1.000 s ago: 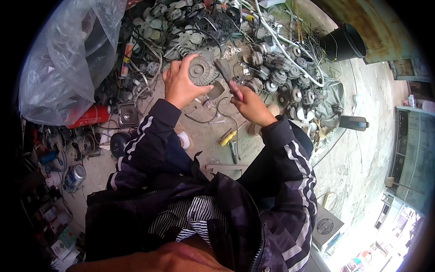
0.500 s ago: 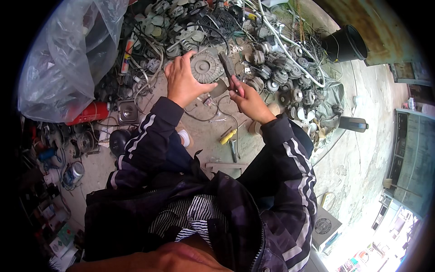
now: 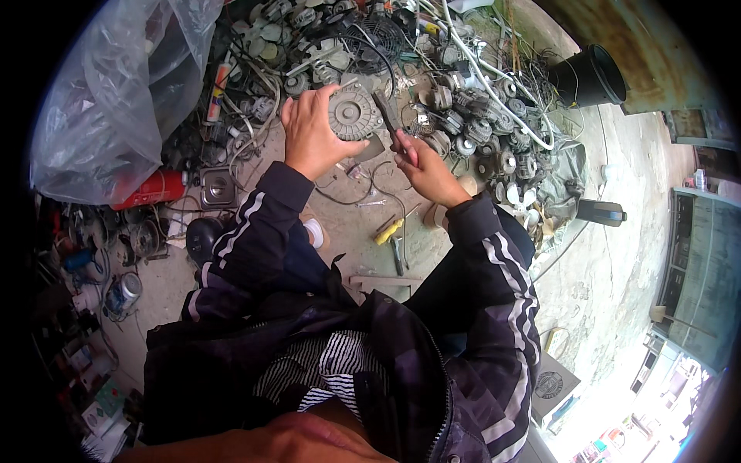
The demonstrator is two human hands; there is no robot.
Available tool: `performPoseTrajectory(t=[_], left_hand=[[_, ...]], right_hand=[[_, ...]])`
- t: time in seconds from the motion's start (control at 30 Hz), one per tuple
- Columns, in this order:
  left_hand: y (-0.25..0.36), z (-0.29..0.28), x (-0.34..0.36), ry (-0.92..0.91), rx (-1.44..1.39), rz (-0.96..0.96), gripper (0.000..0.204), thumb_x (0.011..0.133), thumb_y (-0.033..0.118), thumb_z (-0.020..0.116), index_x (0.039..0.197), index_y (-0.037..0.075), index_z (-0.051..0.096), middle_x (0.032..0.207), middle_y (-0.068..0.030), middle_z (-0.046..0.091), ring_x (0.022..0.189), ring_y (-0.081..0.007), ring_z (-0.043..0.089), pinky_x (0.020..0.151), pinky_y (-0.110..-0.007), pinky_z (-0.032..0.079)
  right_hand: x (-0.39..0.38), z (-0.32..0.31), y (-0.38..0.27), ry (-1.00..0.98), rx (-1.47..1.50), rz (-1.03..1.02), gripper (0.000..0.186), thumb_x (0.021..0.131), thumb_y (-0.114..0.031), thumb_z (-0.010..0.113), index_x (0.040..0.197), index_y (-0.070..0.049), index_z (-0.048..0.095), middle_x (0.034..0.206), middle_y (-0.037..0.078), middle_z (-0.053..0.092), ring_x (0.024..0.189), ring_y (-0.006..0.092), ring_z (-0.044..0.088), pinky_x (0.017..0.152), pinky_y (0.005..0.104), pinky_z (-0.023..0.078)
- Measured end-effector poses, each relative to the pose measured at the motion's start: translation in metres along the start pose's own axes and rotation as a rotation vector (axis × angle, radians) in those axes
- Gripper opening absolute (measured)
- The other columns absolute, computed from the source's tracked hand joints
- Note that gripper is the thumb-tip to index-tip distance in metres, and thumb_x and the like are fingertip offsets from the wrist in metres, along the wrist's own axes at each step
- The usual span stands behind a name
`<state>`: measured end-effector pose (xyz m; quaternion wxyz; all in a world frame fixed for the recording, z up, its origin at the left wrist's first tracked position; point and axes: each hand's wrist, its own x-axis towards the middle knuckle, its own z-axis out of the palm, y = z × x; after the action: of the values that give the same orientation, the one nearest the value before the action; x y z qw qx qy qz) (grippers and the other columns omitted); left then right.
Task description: The person uses pliers and a wrench to disassemble and manipulate various electrical components, including fan blades and motor housings, in a cluttered workshop. They repeatedly pick up parts, attempt to loosen or remove fasteners, and place the items back into a pile of scrap.
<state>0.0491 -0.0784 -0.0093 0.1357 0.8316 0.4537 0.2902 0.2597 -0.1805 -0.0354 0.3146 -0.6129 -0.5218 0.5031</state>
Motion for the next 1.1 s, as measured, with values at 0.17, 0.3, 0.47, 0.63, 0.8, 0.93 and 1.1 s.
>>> performPoseTrajectory(t=[0.17,0.3,0.47,0.63,0.8,0.93,1.1], left_hand=[[-0.004,0.002,0.001,0.021,-0.023,0.024,0.091,0.049,0.039,0.086,0.126,0.014,0.044,0.107,-0.0096,0.051,0.109,-0.0277,0.049,0.106,-0.054,0.021],[-0.002,-0.001,0.0,-0.016,-0.024,-0.001,0.092,0.049,0.036,0.086,0.127,0.013,0.044,0.111,-0.0099,0.051,0.112,-0.0273,0.047,0.105,-0.048,0.022],[-0.004,0.001,0.0,0.003,-0.038,-0.001,0.092,0.049,0.037,0.086,0.127,0.012,0.044,0.111,-0.0105,0.051,0.112,-0.0283,0.047,0.105,-0.046,0.023],[-0.006,0.002,-0.001,-0.009,-0.038,0.005,0.094,0.048,0.039,0.087,0.127,0.012,0.044,0.112,-0.011,0.051,0.112,-0.0282,0.047,0.105,-0.048,0.022],[-0.006,0.005,-0.001,-0.04,-0.054,-0.004,0.096,0.047,0.04,0.087,0.127,0.012,0.043,0.112,-0.0112,0.051,0.114,-0.0274,0.046,0.106,-0.052,0.021],[-0.005,0.006,-0.002,-0.027,-0.061,0.003,0.095,0.047,0.039,0.087,0.127,0.012,0.043,0.113,-0.0114,0.051,0.113,-0.0276,0.046,0.105,-0.05,0.022],[-0.006,0.003,-0.002,-0.037,-0.109,-0.008,0.095,0.047,0.039,0.087,0.127,0.011,0.043,0.113,-0.0121,0.051,0.112,-0.0279,0.047,0.105,-0.048,0.023]], right_hand=[[-0.001,-0.004,0.0,0.017,-0.139,-0.045,0.038,0.094,-0.011,0.056,0.128,0.002,0.047,0.108,0.01,0.059,0.102,0.0182,0.053,0.094,0.0305,0.04],[0.001,0.001,0.007,0.162,-0.286,-0.292,0.033,0.093,-0.008,0.054,0.124,0.002,0.049,0.102,0.011,0.061,0.096,0.0208,0.057,0.09,0.0322,0.044],[0.003,-0.006,0.004,-0.082,0.099,0.084,0.035,0.091,-0.005,0.052,0.125,0.001,0.05,0.102,0.016,0.065,0.09,0.0294,0.064,0.081,0.0344,0.049],[0.002,-0.005,0.007,0.156,-0.274,-0.208,0.035,0.092,-0.007,0.052,0.126,0.001,0.051,0.107,0.019,0.064,0.097,0.0327,0.063,0.084,0.0366,0.048],[0.001,-0.005,0.005,0.165,-0.322,-0.226,0.034,0.091,-0.007,0.052,0.124,0.0,0.053,0.108,0.021,0.062,0.103,0.0369,0.059,0.089,0.0378,0.046],[-0.002,0.001,0.003,0.295,-0.499,-0.268,0.029,0.091,-0.008,0.052,0.119,0.0,0.054,0.104,0.02,0.062,0.098,0.0373,0.06,0.085,0.039,0.047],[-0.003,-0.002,0.0,-0.038,0.05,0.108,0.023,0.095,-0.009,0.049,0.117,-0.001,0.051,0.1,0.009,0.059,0.092,0.021,0.065,0.074,0.0346,0.051]])
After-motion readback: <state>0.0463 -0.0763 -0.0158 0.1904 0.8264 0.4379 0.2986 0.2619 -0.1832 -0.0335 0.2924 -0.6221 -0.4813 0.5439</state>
